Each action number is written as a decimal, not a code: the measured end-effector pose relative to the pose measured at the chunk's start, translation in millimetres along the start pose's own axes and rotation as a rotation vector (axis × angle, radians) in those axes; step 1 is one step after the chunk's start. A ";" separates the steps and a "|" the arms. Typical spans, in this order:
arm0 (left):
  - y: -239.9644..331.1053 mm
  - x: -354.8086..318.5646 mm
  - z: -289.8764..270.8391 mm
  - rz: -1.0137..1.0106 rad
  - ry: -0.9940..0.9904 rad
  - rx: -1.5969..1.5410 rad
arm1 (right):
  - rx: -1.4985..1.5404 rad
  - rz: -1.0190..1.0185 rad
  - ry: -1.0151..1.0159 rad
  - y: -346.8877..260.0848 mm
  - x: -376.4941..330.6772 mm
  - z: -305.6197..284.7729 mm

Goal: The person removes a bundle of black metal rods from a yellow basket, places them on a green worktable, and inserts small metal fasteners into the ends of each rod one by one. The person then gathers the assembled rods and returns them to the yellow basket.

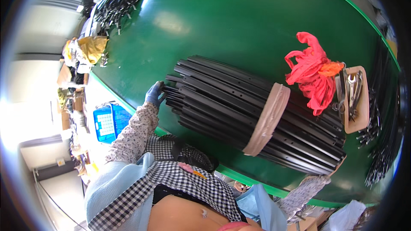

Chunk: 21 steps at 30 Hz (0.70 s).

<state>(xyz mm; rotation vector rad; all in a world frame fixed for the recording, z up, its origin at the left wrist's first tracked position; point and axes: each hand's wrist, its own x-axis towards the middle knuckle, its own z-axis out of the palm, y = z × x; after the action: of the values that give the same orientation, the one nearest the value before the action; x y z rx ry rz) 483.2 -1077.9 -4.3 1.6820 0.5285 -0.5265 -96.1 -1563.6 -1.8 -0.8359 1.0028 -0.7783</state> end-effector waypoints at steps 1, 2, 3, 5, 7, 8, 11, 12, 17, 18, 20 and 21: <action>-1.0 10.2 -9.5 -0.024 -0.022 -0.003 | 0.007 -0.004 -0.012 5.2 -3.9 12.0; -8.4 26.1 -25.8 -0.049 -0.040 -0.006 | 0.015 -0.003 -0.039 10.2 -3.8 25.5; -1.0 22.8 -18.0 -0.080 -0.078 -0.005 | 0.015 -0.008 -0.057 11.9 -2.1 35.7; 7.5 2.1 -6.8 -0.021 -0.012 0.147 | 0.016 -0.008 -0.106 14.0 10.5 53.2; 14.2 -6.1 8.8 0.014 -0.016 0.237 | -0.085 -0.001 -0.140 9.8 28.3 58.5; 18.6 -15.0 22.0 0.021 -0.012 0.199 | -0.225 0.011 -0.175 9.8 41.5 47.9; 16.2 -15.8 17.3 0.057 -0.041 0.146 | -0.257 0.093 -0.282 23.3 72.2 42.8; 11.6 -19.7 16.4 0.093 -0.028 0.122 | -0.183 0.145 -0.281 22.5 73.4 56.3; 12.0 -14.6 10.9 0.116 -0.112 0.092 | -0.172 0.212 -0.165 4.9 51.7 84.7; 17.9 -7.0 21.5 0.123 -0.149 0.124 | -0.162 0.204 -0.110 -1.6 40.5 80.8; 5.3 -1.6 6.0 0.171 -0.097 0.212 | -0.163 0.259 -0.108 1.7 44.0 95.8; 5.7 -5.4 8.5 0.186 -0.127 0.203 | -0.159 0.276 -0.094 -3.3 42.7 100.7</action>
<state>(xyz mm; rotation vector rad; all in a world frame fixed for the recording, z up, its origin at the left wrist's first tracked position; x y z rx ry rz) 481.9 -1087.6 2.0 1.8546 0.2287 -0.5608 11.1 -1578.6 14.5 -0.8399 1.0783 -0.4244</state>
